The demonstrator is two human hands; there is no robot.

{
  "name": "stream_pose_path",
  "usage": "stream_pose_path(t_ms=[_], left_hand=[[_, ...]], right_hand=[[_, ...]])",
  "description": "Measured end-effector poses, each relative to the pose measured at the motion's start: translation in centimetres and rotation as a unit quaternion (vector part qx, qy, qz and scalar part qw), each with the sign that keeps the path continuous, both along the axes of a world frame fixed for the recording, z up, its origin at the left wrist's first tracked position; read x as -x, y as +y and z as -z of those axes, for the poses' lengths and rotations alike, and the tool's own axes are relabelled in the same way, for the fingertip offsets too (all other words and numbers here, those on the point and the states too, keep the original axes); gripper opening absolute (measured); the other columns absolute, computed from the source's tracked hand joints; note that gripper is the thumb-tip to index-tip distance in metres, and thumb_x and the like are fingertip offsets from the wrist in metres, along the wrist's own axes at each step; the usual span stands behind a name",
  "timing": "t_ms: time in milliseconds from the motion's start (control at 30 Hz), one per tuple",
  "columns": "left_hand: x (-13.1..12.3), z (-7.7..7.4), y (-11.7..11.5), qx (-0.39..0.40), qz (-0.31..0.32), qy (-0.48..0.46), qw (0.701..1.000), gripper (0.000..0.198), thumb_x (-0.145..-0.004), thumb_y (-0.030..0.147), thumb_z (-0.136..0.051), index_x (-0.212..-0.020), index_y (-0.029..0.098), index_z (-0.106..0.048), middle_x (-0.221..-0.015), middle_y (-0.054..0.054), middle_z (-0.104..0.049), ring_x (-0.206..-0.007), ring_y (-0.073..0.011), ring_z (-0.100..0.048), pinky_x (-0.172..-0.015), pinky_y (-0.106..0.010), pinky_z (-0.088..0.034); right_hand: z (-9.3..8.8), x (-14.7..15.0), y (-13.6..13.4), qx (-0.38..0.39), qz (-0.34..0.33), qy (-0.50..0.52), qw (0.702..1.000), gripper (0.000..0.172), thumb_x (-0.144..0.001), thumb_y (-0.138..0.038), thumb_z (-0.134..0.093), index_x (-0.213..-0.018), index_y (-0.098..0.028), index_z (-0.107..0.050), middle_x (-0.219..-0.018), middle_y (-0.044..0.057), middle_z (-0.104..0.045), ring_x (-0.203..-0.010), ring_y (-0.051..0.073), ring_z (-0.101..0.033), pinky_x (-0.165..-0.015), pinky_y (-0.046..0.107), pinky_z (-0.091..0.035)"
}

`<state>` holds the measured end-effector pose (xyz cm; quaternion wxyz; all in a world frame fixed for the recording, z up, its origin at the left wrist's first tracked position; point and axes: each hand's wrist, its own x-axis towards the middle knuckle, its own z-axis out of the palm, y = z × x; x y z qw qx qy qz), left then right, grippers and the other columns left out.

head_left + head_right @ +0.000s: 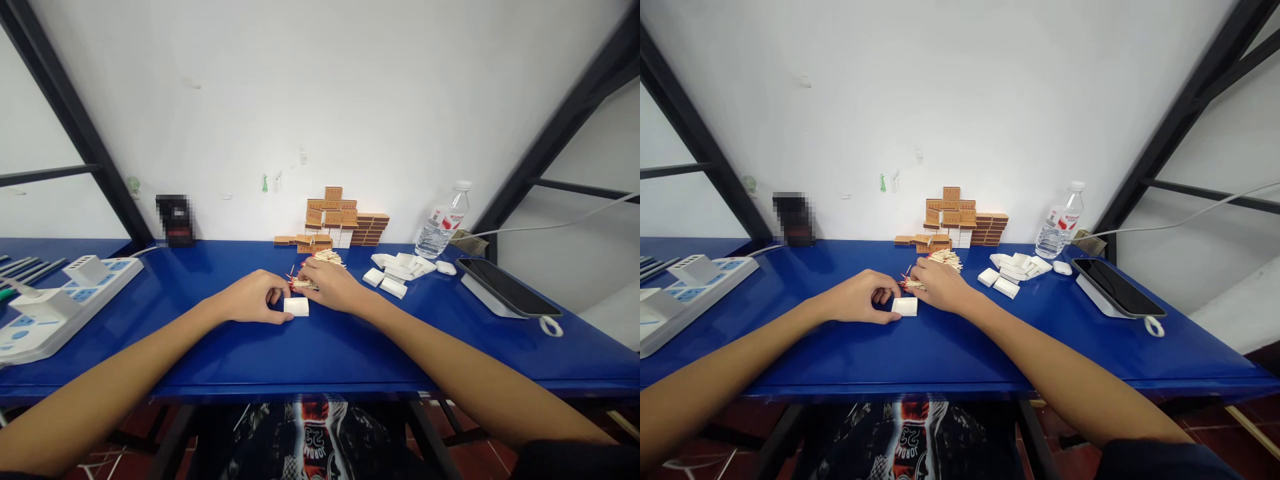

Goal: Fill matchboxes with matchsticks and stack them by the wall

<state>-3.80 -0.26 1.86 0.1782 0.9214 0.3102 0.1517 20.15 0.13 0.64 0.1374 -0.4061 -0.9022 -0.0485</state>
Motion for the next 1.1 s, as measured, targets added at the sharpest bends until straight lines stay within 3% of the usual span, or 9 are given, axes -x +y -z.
stream_pose_path(t_ms=[633,1100], left_hand=[[-0.4,0.5,0.3,-0.049,-0.023,0.007,0.999,0.033,-0.089,0.049,-0.075,-0.102,0.019,-0.076,-0.071,0.0,-0.064,-0.059,-0.0135,-0.053,-0.059,-0.027,-0.04],[-0.5,0.5,0.2,-0.057,-0.007,0.004,0.998,0.033,-0.088,0.05,-0.075,-0.099,0.019,-0.076,-0.071,0.001,-0.063,-0.06,-0.0136,-0.054,-0.059,-0.027,-0.039]], right_hand=[[-0.8,-1.8,0.3,-0.012,0.043,-0.043,0.998,0.022,-0.106,-0.035,-0.057,-0.105,-0.015,-0.068,-0.111,0.013,-0.066,-0.098,0.024,-0.064,-0.076,0.032,-0.042],[-0.2,-0.7,0.4,-0.042,0.026,-0.085,0.995,0.031,-0.11,-0.034,-0.049,-0.104,-0.014,-0.073,-0.107,0.014,-0.067,-0.096,0.023,-0.064,-0.072,0.032,-0.041]])
